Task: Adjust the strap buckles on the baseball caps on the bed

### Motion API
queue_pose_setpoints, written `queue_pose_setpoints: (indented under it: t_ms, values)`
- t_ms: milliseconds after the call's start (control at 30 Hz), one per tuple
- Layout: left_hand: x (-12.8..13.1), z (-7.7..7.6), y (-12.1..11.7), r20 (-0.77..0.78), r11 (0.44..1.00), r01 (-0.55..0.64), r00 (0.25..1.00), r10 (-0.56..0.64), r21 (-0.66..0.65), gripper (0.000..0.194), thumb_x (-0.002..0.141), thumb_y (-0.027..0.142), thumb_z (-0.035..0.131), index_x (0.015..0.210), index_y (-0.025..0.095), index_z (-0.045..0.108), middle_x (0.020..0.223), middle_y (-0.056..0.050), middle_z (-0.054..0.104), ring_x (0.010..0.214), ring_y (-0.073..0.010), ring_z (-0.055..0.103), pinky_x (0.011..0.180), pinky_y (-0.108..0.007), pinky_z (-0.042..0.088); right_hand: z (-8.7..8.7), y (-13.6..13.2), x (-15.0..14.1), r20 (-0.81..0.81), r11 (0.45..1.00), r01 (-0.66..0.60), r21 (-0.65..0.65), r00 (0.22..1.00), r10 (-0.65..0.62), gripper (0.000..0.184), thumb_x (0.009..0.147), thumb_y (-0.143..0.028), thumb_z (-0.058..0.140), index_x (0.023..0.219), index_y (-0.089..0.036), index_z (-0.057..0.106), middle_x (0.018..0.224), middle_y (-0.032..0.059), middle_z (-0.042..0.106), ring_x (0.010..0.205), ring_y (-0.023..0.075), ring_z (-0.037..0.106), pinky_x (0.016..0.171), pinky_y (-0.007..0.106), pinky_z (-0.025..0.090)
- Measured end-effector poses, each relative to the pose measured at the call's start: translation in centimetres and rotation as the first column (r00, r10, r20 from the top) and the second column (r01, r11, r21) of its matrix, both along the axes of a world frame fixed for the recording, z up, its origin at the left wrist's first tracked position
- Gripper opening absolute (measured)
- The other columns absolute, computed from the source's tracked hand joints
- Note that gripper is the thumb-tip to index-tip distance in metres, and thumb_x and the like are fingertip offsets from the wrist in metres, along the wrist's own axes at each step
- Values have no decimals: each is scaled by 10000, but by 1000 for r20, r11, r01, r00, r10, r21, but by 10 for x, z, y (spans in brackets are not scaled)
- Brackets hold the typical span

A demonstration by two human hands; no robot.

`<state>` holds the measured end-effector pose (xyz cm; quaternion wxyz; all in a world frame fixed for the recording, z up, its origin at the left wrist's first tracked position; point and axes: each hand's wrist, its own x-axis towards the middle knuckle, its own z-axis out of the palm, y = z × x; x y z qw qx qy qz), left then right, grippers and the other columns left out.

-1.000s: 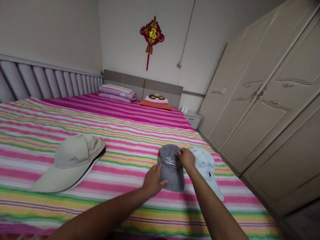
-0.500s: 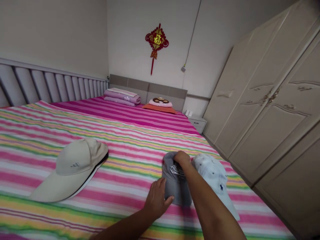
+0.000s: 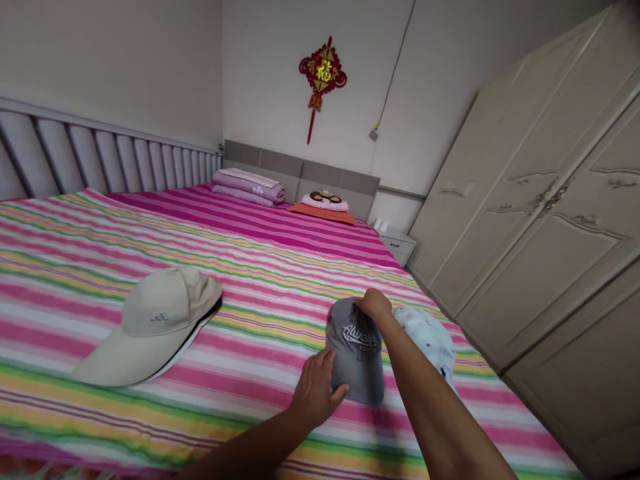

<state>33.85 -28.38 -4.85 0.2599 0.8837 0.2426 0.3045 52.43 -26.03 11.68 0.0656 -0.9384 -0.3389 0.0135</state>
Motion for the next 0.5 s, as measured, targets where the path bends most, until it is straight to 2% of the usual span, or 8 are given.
queue_pose_setpoints:
  t_ms: [167, 267, 333, 400, 500]
  values:
    - [0, 0, 4, 78, 997, -3, 997, 9, -74, 512, 766, 345, 478, 1223, 123, 415, 1263, -159, 459, 1187, -259, 401, 997, -443, 317, 8, -19, -7, 12, 988, -2, 154, 1000, 0, 269, 835, -373, 473, 876, -128, 577, 873, 70, 621, 798, 176, 582, 707, 347, 454]
    - [1, 6, 9, 121, 987, -6, 992, 26, -162, 439, 752, 261, 463, 1169, 122, 455, 1196, -145, 504, 1137, -234, 442, 981, -414, 339, -6, -45, -40, 53, 958, -96, 271, 995, 85, 325, 872, -375, 336, 802, -156, 565, 797, 78, 633, 770, 185, 584, 665, 295, 416]
    - [-6, 10, 13, 125, 974, -7, 992, 36, -227, 395, 725, 198, 455, 1112, 127, 494, 1124, -130, 544, 1075, -216, 484, 954, -388, 369, -30, -67, -75, 40, 934, -189, 304, 982, 186, 357, 878, -367, 284, 720, -185, 548, 703, 49, 635, 681, 172, 586, 600, 269, 394]
    - [-23, 12, 17, 93, 968, 23, 996, 1, -248, 369, 695, 154, 451, 1056, 142, 528, 1063, -108, 571, 1019, -202, 513, 926, -370, 394, -62, -91, -117, 2, 909, -281, 309, 956, 295, 331, 859, -354, 324, 644, -205, 527, 630, 20, 631, 612, 159, 583, 543, 254, 373]
    - [-69, 8, 21, 10, 974, 167, 986, -167, -156, 366, 672, 146, 474, 1028, 165, 554, 1107, -98, 561, 1061, -211, 491, 952, -374, 369, -115, -126, -180, -58, 883, -375, 281, 912, 406, 251, 803, -279, 423, 583, -208, 521, 569, 0, 632, 535, 152, 579, 493, 251, 352]
